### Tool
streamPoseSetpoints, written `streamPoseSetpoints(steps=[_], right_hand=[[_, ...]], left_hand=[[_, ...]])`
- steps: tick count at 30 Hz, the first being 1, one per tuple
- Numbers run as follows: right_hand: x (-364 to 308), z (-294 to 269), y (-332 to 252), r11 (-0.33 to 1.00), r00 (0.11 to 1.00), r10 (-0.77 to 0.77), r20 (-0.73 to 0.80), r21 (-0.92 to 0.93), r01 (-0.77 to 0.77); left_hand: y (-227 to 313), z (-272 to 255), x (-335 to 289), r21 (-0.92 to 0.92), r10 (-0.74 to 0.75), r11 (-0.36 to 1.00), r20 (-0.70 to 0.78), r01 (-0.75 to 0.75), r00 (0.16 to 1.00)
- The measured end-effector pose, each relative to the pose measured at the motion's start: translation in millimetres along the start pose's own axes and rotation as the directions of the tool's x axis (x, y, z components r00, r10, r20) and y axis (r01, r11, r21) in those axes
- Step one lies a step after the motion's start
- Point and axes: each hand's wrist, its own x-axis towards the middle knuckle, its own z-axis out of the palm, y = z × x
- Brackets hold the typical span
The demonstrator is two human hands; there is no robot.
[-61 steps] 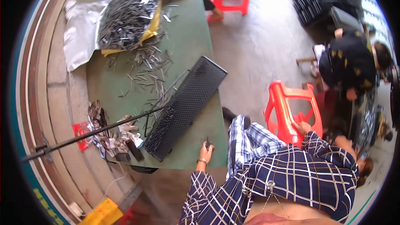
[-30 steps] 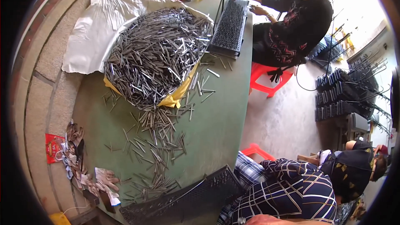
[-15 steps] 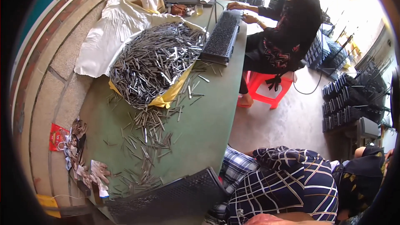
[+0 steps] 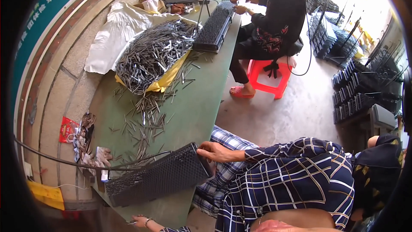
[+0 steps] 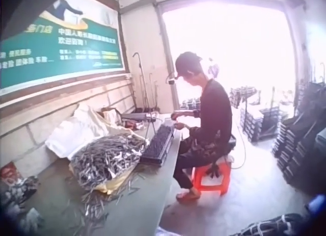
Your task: Assembling small metal rods into a perforated metal mesh frame on a workshop table.
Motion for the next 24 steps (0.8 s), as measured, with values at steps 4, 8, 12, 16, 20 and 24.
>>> streamPoseSetpoints(steps=[4,8,12,16,20,24], right_hand=[[12.6,10.6,11.8,0.975,0.994,-0.047,-0.101,-0.221,0.023],[0.6,26.3,10.5,0.974,0.989,-0.015,-0.148,-0.224,-0.019],[0.6,30.3,9.9,0.861,0.975,-0.204,-0.087,-0.49,0.137],[10.9,29.4,10.9,0.906,0.985,-0.143,-0.092,-0.412,0.094],[42.4,23.2,8.2,0.956,0.991,-0.103,-0.088,-0.283,0.074],[84.2,-16.4,4.8,0.962,0.998,-0.019,-0.068,-0.273,-0.001]], left_hand=[[29.5,14.6,6.0,-0.115,-0.036,0.993,0.013,0.037,0.999],[31.2,14.4,34.3,-0.136,-0.019,0.99,0.02,0.022,1.0],[47.6,31.9,36.3,-0.133,0.026,0.991,0.145,-0.007,0.989],[49.4,26.5,41.8,-0.12,-0.021,0.992,0.18,0.043,0.983],[43.9,-5.6,27.0,-0.296,-0.063,0.946,0.235,0.133,0.97],[68.2,10.8,1.5,-0.269,-0.043,0.957,0.229,0.106,0.972]])
